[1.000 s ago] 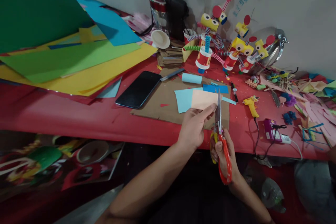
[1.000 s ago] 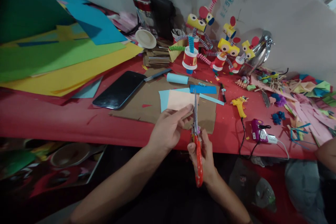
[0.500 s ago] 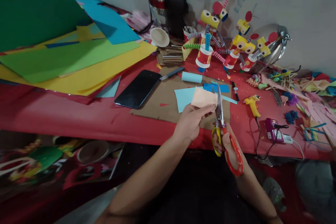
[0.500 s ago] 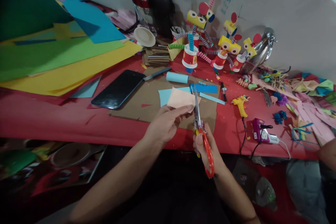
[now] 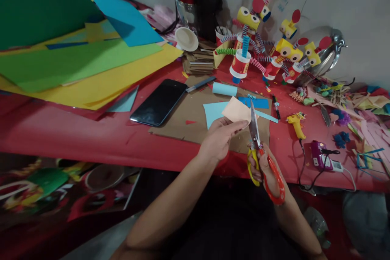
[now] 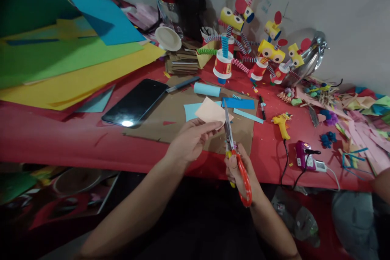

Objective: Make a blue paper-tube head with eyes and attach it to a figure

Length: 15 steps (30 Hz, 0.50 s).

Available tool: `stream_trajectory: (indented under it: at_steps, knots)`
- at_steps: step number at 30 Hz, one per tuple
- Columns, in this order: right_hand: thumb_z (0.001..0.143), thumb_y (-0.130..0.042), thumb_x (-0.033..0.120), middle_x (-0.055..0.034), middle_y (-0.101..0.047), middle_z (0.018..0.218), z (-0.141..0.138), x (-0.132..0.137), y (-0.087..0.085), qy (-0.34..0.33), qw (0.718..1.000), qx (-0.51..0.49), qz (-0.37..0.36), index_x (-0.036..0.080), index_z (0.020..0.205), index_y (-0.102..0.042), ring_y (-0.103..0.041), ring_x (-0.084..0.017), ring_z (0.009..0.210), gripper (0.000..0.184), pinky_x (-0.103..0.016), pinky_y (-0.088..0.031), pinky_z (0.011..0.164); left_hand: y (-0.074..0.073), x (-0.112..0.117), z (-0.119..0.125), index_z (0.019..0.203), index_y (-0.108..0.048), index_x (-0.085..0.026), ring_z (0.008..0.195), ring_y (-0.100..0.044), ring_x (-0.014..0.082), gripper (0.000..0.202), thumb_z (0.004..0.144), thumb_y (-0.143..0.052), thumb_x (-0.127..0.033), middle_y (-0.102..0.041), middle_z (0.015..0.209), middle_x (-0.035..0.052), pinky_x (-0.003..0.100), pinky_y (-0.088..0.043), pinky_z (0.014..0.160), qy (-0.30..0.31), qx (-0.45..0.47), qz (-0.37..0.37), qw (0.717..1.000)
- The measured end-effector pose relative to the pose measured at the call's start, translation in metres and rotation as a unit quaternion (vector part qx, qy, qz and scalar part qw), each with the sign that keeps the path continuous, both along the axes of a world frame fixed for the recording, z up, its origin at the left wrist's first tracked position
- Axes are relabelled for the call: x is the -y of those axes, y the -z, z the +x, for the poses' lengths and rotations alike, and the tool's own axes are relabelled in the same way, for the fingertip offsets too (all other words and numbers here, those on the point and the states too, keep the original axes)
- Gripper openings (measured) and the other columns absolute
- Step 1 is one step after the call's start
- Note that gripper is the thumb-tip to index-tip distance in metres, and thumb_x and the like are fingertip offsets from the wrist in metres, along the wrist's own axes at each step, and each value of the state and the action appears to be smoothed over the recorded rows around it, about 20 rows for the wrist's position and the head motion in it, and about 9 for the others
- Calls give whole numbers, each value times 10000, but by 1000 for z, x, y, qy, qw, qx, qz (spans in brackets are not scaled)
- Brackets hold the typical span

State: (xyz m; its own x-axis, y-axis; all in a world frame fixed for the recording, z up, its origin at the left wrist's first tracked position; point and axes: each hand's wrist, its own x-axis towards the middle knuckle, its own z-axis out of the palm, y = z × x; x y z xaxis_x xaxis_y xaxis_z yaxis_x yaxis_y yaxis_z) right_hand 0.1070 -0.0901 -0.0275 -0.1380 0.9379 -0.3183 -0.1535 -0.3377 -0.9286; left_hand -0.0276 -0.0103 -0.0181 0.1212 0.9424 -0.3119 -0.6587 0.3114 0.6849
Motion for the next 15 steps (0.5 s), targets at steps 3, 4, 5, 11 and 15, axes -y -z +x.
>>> stream_trajectory:
  at_steps: [3, 4, 5, 11, 15]
  knots:
    - [766, -629, 712, 104, -347, 568, 0, -2, 2, -4, 1000, -8, -7, 230, 1027, -532, -242, -40, 420, 556, -155, -214, 359, 3, -4, -1, 716, -739, -176, 803, -681, 177, 228, 520, -847, -219, -763, 810, 56, 306, -486, 831, 3, -2, 2, 1000]
    - [770, -628, 708, 105, -350, 566, 1, -2, 2, -4, 1000, -10, -10, 230, 1036, -532, -242, -40, 420, 555, -155, -210, 360, 5, -5, -2, 710, -739, -173, 798, -679, 176, 226, 518, -847, -224, -762, 803, 56, 304, -483, 820, 2, -4, 0, 1000]
    - [773, -628, 704, 104, -362, 568, 1, -3, 3, 0, 1000, -11, -12, 231, 1040, -528, -243, -39, 420, 552, -155, -206, 362, 6, -6, -3, 701, -738, -171, 789, -675, 174, 223, 515, -847, -230, -760, 791, 56, 301, -481, 807, 1, -8, -2, 1000]
    - [763, -648, 695, 99, -385, 580, 4, -4, 1, 2, 1000, -7, -20, 243, 1019, -524, -252, -38, 420, 535, -153, -191, 360, 7, -10, -6, 713, -756, -178, 717, -642, 152, 250, 494, -858, -240, -745, 727, 37, 288, -460, 749, -4, -36, -16, 999]
    - [778, -639, 686, 97, -349, 582, 6, -5, -2, -5, 1000, 4, -24, 229, 1010, -572, -251, -40, 425, 517, -156, -202, 359, 4, -11, -6, 686, -748, -187, 717, -638, 165, 227, 494, -854, -244, -743, 720, 39, 303, -460, 751, -4, -41, -9, 999]
